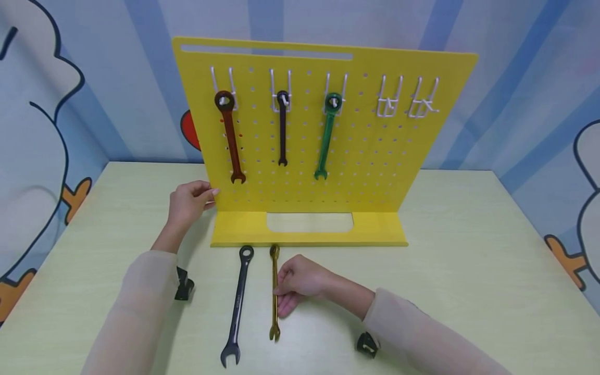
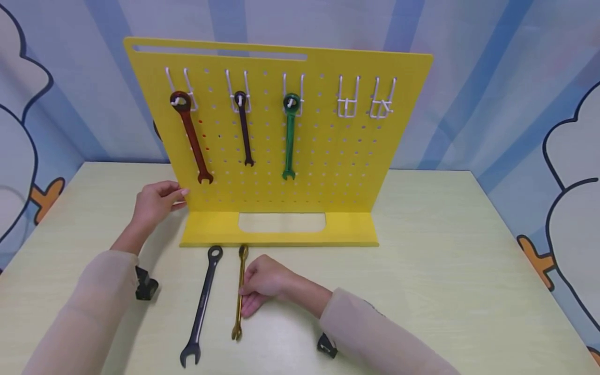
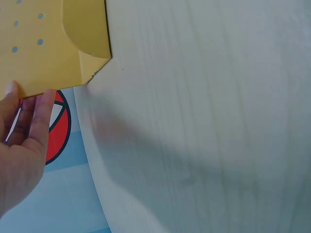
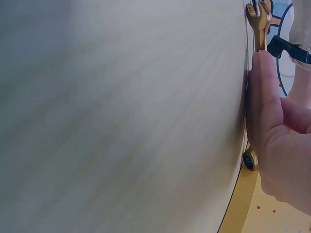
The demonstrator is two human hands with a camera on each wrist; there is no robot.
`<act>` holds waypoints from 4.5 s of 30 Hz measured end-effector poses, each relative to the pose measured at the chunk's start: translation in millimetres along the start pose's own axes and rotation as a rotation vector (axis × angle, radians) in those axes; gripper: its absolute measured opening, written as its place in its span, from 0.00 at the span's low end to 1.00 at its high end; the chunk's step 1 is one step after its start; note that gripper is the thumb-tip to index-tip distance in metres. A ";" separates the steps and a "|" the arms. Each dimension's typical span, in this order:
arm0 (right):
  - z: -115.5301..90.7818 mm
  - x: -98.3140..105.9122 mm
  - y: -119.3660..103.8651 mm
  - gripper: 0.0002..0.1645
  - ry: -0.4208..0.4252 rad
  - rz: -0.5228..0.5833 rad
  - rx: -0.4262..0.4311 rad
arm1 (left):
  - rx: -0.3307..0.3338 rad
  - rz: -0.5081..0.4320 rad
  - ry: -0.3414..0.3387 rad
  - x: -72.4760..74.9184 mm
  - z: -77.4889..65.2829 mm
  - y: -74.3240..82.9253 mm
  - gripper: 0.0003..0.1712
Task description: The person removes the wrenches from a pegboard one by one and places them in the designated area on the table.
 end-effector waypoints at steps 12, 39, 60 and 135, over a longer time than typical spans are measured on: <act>-3.2 2.0 0.1 0.02 0.005 0.016 0.017 | 0.000 -0.012 -0.004 0.3 0.6 -1.5 0.18; -10.5 35.9 -7.8 0.10 0.036 -0.158 0.076 | -0.008 0.001 -0.005 0.9 0.2 1.3 0.16; -21.0 84.1 -30.4 0.17 0.170 -0.164 0.126 | 0.041 -0.022 -0.048 2.9 -35.5 55.3 0.16; -55.8 151.2 -104.1 0.40 0.546 0.003 0.483 | 0.093 -0.032 -0.082 4.6 -50.5 79.8 0.17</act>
Point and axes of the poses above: each hand's wrist, its own z-axis towards the middle knuckle, its own x-axis out of the back of the hand, y = z × x, the point moved 3 cm from there along z, towards the middle knuckle, and after that the axes turned 15 degrees about -z, right-handed, at the moved point
